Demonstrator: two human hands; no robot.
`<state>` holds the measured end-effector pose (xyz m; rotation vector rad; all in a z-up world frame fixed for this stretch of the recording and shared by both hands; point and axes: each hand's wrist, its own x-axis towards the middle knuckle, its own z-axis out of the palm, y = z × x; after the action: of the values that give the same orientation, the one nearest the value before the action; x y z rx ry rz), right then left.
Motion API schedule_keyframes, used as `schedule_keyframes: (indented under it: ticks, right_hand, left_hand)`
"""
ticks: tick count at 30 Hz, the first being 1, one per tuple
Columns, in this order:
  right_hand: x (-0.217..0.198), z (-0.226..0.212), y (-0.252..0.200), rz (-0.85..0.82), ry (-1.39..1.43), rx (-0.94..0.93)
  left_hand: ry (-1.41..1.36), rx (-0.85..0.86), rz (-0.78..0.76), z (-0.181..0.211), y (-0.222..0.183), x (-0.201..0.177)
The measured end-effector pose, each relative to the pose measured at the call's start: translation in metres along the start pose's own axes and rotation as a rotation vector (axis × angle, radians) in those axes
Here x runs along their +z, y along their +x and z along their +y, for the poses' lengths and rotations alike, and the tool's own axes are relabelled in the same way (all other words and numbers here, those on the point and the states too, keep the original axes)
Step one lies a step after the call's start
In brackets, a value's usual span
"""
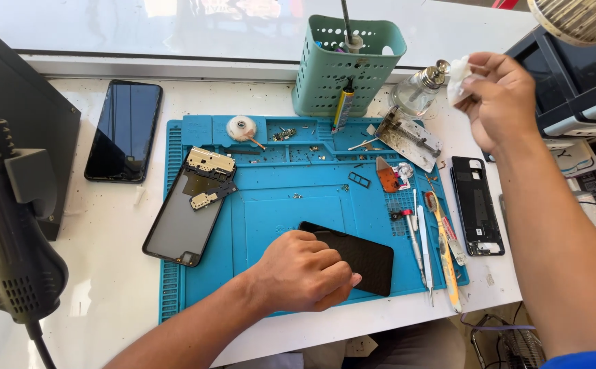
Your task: Repairing a mobile phone by cleaning the screen and disassembling internal components using a screwdriver and prying tools
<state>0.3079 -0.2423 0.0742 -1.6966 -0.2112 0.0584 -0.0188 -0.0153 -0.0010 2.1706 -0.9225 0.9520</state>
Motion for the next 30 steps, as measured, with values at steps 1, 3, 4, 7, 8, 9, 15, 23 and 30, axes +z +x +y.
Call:
schedule_keyframes:
  ticks: [1,3,4,7,8,9,15,23,30]
  right_hand:
    - [0.002,-0.005,-0.013,0.001,-0.004,0.004]
    - [0.006,-0.009,-0.041,-0.093,0.177,0.091]
    - [0.008,-0.008,-0.05,-0.093,0.176,0.105]
    - [0.022,-0.005,-0.093,-0.248,0.135,0.096]
    - [0.032,-0.011,-0.112,-0.258,0.051,0.163]
    - [0.041,-0.022,-0.127,-0.264,-0.035,0.214]
    - [0.04,0.009,-0.17,-0.568,0.085,0.154]
    - [0.098,0.0,-0.196,-0.706,-0.564,-0.228]
    - [0.134,0.012,-0.197,-0.957,-0.531,-0.624]
  left_hand:
    - [-0.004,-0.003,0.001,0.002,0.001,0.001]
    - [0.013,-0.088,-0.169,0.008,0.001,0.003]
    - [0.004,-0.099,-0.174,0.012,0.004,0.004]
    - [0.099,-0.163,-0.285,0.032,0.004,0.005]
    - [0.19,-0.204,-0.351,0.041,0.004,0.004]
    - [0.287,-0.229,-0.408,0.045,0.007,0.004]
    - [0.425,-0.412,-0.534,0.063,-0.011,0.029]
    - [0.538,-0.553,-0.516,0.065,-0.027,0.055]
    - [0.66,-0.514,-0.522,0.068,-0.032,0.06]
